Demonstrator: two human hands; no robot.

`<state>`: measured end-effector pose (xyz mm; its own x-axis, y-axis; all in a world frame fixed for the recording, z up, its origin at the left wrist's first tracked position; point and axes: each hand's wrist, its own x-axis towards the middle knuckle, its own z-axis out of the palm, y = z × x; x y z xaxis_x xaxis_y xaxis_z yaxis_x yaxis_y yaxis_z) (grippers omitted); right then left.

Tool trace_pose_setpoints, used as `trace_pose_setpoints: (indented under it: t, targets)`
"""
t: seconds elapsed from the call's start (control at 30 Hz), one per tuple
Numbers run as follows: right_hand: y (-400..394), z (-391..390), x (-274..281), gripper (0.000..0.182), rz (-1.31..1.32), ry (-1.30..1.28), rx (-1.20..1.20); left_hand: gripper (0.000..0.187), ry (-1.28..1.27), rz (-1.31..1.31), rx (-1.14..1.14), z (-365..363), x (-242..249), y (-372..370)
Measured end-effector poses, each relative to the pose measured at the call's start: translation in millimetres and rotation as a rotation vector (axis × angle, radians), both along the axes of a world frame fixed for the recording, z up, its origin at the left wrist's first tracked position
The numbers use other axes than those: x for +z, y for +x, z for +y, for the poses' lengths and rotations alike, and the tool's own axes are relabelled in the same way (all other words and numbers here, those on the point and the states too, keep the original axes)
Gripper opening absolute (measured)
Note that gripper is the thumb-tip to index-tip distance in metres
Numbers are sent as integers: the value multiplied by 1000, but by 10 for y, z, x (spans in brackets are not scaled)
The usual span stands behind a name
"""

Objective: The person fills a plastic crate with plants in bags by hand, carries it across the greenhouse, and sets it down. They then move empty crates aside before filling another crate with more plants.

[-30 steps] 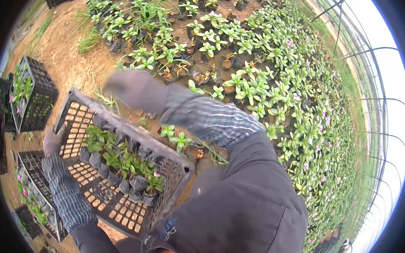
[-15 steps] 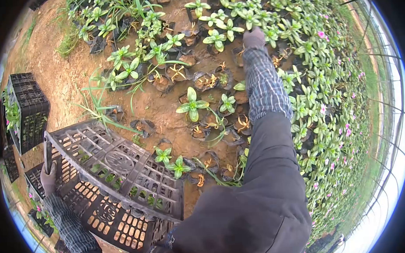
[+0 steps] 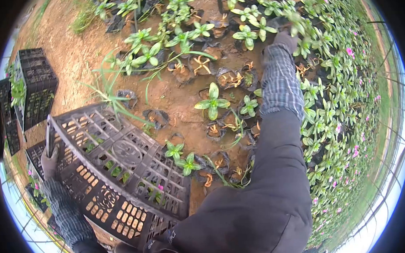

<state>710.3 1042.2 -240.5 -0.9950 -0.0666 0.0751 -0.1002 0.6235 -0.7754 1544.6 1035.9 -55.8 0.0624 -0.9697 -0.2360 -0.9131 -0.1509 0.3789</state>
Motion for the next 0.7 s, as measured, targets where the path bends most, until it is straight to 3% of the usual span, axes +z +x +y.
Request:
trace_pose_setpoints:
  t: [0.07,0.17,0.2,0.27,0.3,0.37,0.47,0.53,0.67,0.7]
  targets:
    - [140,68,183,39,130,138,3,29,-18,-69,-22,-3,33,-63]
    - [493,180,414,44,130,-3,201,34,-15,-62,-100,-4,88,-153]
    - [659,209,463,40,185,-48,280,37,42,-142,-11,22,183,-320]
    - [1046,305,640,29,-53,-307,577,42,29,-181,-13,22,170,-314]
    - [1195,300,638,29,-59,-308,603,47,17,-185,-23,51,207,-384]
    - [1483,361,615,18,-128,-622,801,58,75,-306,-5,36,253,-403]
    - [2448,676,1449,13,-269,-696,1017,64,22,-470,-109,-3,189,-261]
    - [2895,866,1871,12,-542,-812,1252,62,-109,-309,-191,-114,-92,2]
    - [3867,1453,2686,14,-275,-383,1645,65,-128,-413,-59,374,521,-613]
    - [4036,1480,2737,16,-95,-282,1899,65,-135,-386,-44,433,558,-601]
